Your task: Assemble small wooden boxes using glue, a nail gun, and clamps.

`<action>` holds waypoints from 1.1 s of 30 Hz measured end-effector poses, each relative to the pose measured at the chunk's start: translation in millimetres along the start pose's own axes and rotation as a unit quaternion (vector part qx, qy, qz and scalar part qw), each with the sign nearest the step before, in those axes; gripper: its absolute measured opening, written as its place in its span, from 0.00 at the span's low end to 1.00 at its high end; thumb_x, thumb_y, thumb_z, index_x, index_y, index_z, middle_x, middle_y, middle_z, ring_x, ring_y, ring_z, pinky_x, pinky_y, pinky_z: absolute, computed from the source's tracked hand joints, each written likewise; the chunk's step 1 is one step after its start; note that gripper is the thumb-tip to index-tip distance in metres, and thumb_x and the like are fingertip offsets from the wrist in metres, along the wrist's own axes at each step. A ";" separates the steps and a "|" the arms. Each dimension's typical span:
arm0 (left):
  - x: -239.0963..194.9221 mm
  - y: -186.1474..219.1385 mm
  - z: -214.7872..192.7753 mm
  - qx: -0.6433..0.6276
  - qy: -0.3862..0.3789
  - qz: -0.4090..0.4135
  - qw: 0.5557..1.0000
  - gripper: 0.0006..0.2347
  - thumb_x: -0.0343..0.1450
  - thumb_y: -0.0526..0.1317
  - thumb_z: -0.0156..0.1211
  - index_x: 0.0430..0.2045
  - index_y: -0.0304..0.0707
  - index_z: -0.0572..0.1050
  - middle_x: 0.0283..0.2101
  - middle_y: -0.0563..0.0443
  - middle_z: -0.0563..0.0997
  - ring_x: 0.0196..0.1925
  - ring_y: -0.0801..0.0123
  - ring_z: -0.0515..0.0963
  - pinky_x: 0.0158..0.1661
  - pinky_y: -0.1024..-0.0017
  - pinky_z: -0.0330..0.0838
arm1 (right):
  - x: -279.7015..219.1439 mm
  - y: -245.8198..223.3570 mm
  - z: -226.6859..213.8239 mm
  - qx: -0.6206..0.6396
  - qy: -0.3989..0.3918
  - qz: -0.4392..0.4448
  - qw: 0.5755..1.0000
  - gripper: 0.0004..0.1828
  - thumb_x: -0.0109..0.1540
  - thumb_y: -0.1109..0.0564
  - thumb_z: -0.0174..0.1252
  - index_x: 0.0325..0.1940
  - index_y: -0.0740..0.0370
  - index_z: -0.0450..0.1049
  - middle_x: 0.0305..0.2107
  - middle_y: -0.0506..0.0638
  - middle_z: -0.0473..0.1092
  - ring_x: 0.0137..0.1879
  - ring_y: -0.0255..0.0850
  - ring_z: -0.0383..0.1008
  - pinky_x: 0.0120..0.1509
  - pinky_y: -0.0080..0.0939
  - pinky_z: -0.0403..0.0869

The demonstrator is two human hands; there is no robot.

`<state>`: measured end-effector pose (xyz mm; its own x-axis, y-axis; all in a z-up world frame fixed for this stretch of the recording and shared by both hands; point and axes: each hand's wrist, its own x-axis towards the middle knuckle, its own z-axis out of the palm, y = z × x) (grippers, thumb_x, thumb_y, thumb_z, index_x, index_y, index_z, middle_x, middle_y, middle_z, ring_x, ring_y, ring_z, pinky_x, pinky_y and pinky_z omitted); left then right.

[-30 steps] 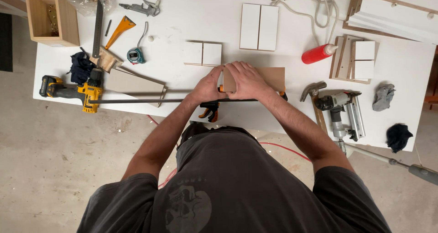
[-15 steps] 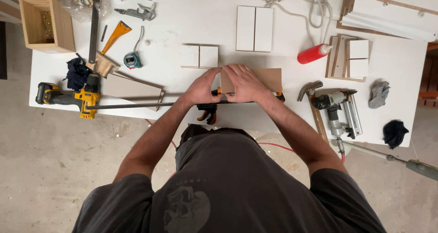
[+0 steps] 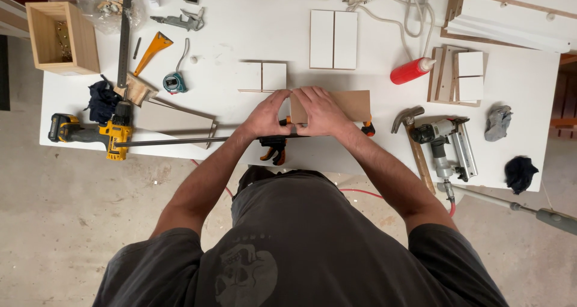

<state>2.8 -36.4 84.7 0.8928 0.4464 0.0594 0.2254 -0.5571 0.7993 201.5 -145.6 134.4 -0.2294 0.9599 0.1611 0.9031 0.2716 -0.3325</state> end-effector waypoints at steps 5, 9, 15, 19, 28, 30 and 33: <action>-1.6 -2.0 1.8 -0.007 0.000 -0.008 1.000 0.42 0.56 0.47 0.74 0.66 0.36 0.59 0.58 0.39 0.70 0.63 0.45 0.73 0.61 0.53 0.72 | 1.9 0.5 0.9 0.021 -0.016 0.009 1.000 0.54 0.41 0.41 0.68 0.67 0.66 0.64 0.48 0.59 0.66 0.59 0.55 0.69 0.67 0.55 0.67; -4.8 11.4 -4.7 -0.020 -0.007 -0.012 1.000 0.41 0.58 0.45 0.73 0.66 0.34 0.58 0.59 0.36 0.70 0.64 0.43 0.73 0.62 0.52 0.71 | -0.7 -1.2 -1.9 0.001 -0.025 0.006 1.000 0.54 0.41 0.42 0.68 0.68 0.65 0.63 0.49 0.58 0.66 0.59 0.54 0.68 0.67 0.54 0.66; -4.8 9.3 -3.7 -0.024 0.001 0.010 1.000 0.43 0.58 0.44 0.73 0.68 0.34 0.56 0.60 0.36 0.69 0.64 0.42 0.72 0.63 0.53 0.70 | -1.9 0.8 -11.8 0.042 -0.042 -0.004 0.998 0.56 0.42 0.46 0.68 0.72 0.67 0.59 0.51 0.61 0.65 0.61 0.58 0.67 0.70 0.55 0.64; -3.0 6.5 0.9 -0.008 0.016 0.023 1.000 0.45 0.58 0.46 0.75 0.69 0.34 0.55 0.61 0.36 0.69 0.65 0.44 0.71 0.64 0.54 0.69 | -12.4 11.2 -20.6 0.033 -0.048 0.017 0.998 0.62 0.40 0.44 0.71 0.75 0.67 0.56 0.60 0.62 0.62 0.69 0.58 0.62 0.78 0.59 0.56; -3.0 -8.1 14.4 0.030 0.025 0.022 0.999 0.44 0.58 0.49 0.74 0.69 0.37 0.58 0.61 0.39 0.68 0.64 0.46 0.72 0.63 0.57 0.70 | -57.9 25.2 -49.8 0.061 -0.026 0.119 0.991 0.57 0.47 0.47 0.72 0.75 0.69 0.57 0.67 0.65 0.59 0.73 0.59 0.59 0.81 0.59 0.52; -2.1 -5.4 10.2 0.030 0.020 0.020 0.999 0.44 0.57 0.50 0.74 0.69 0.37 0.58 0.62 0.38 0.68 0.64 0.46 0.72 0.62 0.56 0.70 | -72.0 33.7 -50.9 0.078 0.003 0.129 0.989 0.56 0.48 0.49 0.74 0.75 0.70 0.57 0.67 0.66 0.59 0.73 0.61 0.59 0.81 0.59 0.52; -2.6 5.4 6.4 0.029 0.018 0.006 0.999 0.44 0.56 0.50 0.75 0.67 0.36 0.59 0.61 0.38 0.69 0.64 0.46 0.72 0.63 0.56 0.71 | -109.2 48.5 -51.6 0.098 0.172 0.126 0.972 0.46 0.53 0.53 0.74 0.72 0.71 0.63 0.61 0.70 0.64 0.68 0.65 0.64 0.74 0.61 0.63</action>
<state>4.2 -45.0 85.0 0.8809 0.4644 0.0909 0.2385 -0.6017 0.7623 289.1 -240.8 148.6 0.1562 0.9268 0.3414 0.8210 0.0703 -0.5666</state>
